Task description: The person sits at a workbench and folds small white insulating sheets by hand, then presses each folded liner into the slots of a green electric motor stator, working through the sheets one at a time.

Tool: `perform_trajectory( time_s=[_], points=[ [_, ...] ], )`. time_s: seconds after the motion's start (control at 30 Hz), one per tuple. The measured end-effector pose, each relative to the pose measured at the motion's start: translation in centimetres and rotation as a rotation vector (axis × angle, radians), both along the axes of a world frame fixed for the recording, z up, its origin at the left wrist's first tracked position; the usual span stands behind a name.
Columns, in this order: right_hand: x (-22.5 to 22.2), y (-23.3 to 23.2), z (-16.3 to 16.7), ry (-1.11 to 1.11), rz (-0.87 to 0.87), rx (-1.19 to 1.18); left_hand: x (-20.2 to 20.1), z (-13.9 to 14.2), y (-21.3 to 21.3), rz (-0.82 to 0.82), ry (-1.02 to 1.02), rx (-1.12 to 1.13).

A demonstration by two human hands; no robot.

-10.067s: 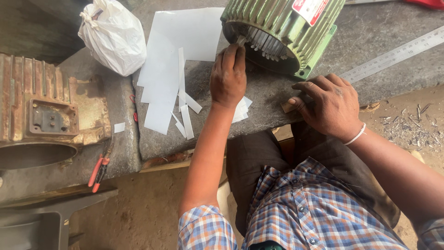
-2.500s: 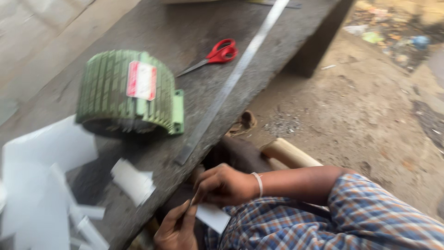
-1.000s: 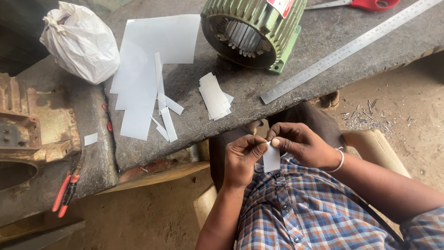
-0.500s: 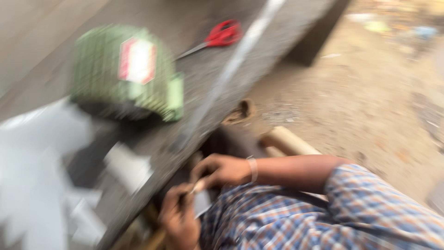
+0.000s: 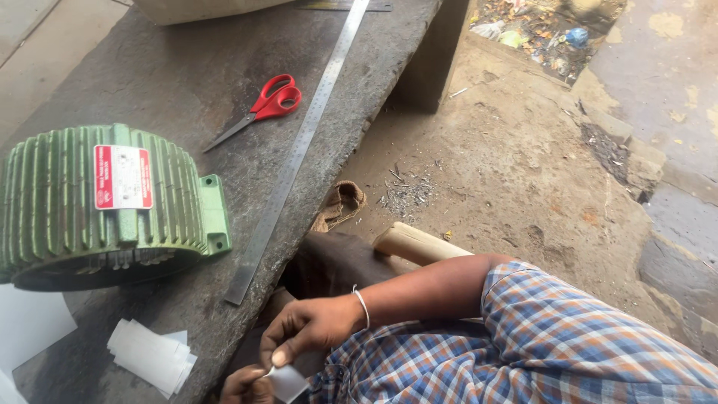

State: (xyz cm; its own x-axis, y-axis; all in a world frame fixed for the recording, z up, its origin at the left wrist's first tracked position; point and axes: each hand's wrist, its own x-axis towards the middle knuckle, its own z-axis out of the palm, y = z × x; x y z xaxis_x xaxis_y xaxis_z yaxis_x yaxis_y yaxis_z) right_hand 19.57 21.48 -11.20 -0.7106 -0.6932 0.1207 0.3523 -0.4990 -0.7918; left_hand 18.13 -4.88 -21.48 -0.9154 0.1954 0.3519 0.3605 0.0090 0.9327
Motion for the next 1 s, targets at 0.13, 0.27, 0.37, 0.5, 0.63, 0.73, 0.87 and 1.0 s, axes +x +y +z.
perform_trajectory(
  time_s=[0.13, 0.27, 0.37, 0.5, 0.63, 0.73, 0.87, 1.0],
  points=[
    [0.2, 0.2, 0.3, 0.023, -0.042, 0.004, 1.3, 2.8, 0.4, -0.186, -0.019, 0.023],
    [0.2, 0.3, 0.8, -0.010, -0.041, -0.009, 3.9, 6.9, 1.8, -0.119, -0.188, 0.034],
    [0.5, 0.3, 1.2, -0.017, -0.024, -0.031, 4.2, 9.0, 2.5, -0.155, -0.205, 0.060],
    [0.6, 0.4, 1.2, 0.063, -0.009, -0.072, 4.0, 9.2, 2.4, -0.087, -0.297, 0.036],
    [0.2, 0.3, 1.6, -0.021, -0.044, -0.055, 3.9, 8.2, 2.1, -0.113, -0.104, -0.039],
    [0.7, 0.5, 2.6, 0.057, -0.017, -0.057, 3.6, 8.7, 2.0, -0.165, -0.065, -0.058],
    [0.9, 1.1, 3.9, 0.212, -0.088, 0.082, 4.2, 10.5, 3.1, -0.003, -0.127, 0.017],
    [0.1, 1.0, 4.2, 0.359, -0.218, 0.248, 5.1, 12.9, 4.6, -0.020, -0.241, 0.213]
  ],
)
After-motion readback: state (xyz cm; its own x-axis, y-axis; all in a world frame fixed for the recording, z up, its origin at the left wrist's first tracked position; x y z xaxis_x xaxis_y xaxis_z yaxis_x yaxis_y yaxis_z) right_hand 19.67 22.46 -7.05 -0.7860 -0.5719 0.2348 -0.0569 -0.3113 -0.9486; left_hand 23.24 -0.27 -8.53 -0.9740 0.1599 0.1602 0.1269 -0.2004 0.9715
